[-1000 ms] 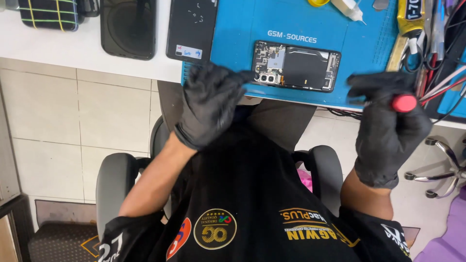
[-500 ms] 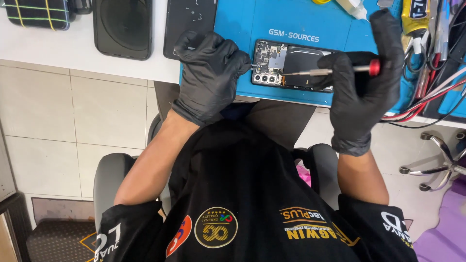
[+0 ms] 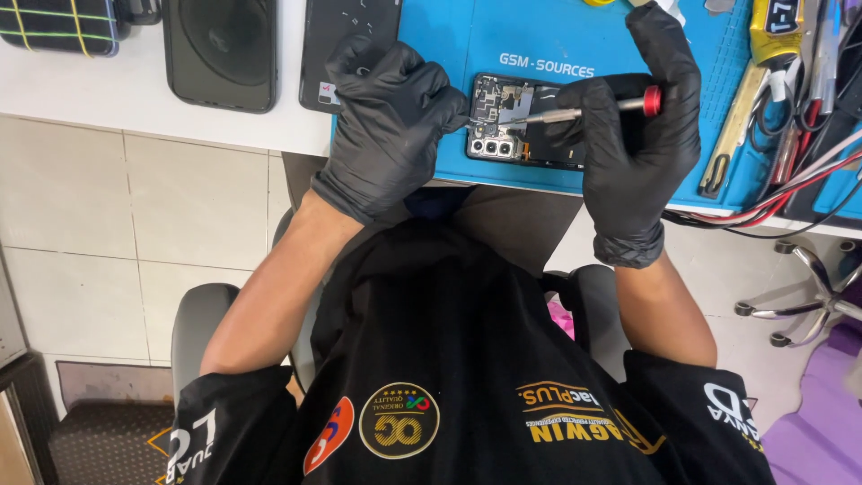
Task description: The person uses a screwdriver to remove screws from the internal frame of a disassembled smartphone. They then use a metal prying tool to carefully lift and detach a metal shielding plate from the motherboard area. The person continues to pry and remove additional internal components from the device.
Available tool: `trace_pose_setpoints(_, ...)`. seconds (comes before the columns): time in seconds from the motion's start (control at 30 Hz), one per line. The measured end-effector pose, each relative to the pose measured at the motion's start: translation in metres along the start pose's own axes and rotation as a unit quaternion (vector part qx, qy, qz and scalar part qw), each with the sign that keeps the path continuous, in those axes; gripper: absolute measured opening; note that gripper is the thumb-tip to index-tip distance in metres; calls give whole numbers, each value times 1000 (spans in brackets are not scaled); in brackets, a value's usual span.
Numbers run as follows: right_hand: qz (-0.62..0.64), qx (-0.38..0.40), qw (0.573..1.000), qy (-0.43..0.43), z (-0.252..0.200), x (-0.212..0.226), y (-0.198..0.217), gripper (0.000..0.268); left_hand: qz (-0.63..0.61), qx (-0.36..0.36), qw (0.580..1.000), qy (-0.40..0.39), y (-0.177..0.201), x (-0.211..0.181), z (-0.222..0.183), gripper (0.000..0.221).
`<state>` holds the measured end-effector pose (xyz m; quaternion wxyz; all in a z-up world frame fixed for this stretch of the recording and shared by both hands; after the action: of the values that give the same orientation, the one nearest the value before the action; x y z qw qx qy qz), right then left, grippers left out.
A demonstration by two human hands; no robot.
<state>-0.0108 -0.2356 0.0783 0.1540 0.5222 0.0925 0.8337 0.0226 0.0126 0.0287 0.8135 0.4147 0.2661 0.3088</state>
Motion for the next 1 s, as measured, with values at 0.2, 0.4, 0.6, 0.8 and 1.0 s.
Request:
trace_pose_setpoints(0.2,-5,12,1000,-5,2,3,-6,43,6,-15,1000,-3,4,-2,4,24)
trace_pose_setpoints(0.4,-29,21,999,-10,1,2,-7,42,-8,-5,1000,11,3,-6,3,31)
trace_pose_setpoints(0.6,-21,31,999,-3,3,5,-11,39,-1,1,1000,15,5,-6,3,29)
trace_pose_setpoints(0.8,3,30,999,-19,5,12,-13,38,27,-9,1000,5,6,-6,4,28)
trace_pose_setpoints(1.0,-6,43,999,-10,5,11,-14,35,33,-11,999,2,5,-5,3,29)
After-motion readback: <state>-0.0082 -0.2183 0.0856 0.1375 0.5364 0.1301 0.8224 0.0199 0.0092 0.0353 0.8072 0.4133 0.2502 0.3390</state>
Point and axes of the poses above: each hand's wrist, its own z-axis towards the middle knuckle, its own y-axis out of the back of the hand, x = y × z, the point moved 3 cm from there along z, towards the middle knuckle, and after that the axes turned 7 degrees about z, right-handed, at the moved point
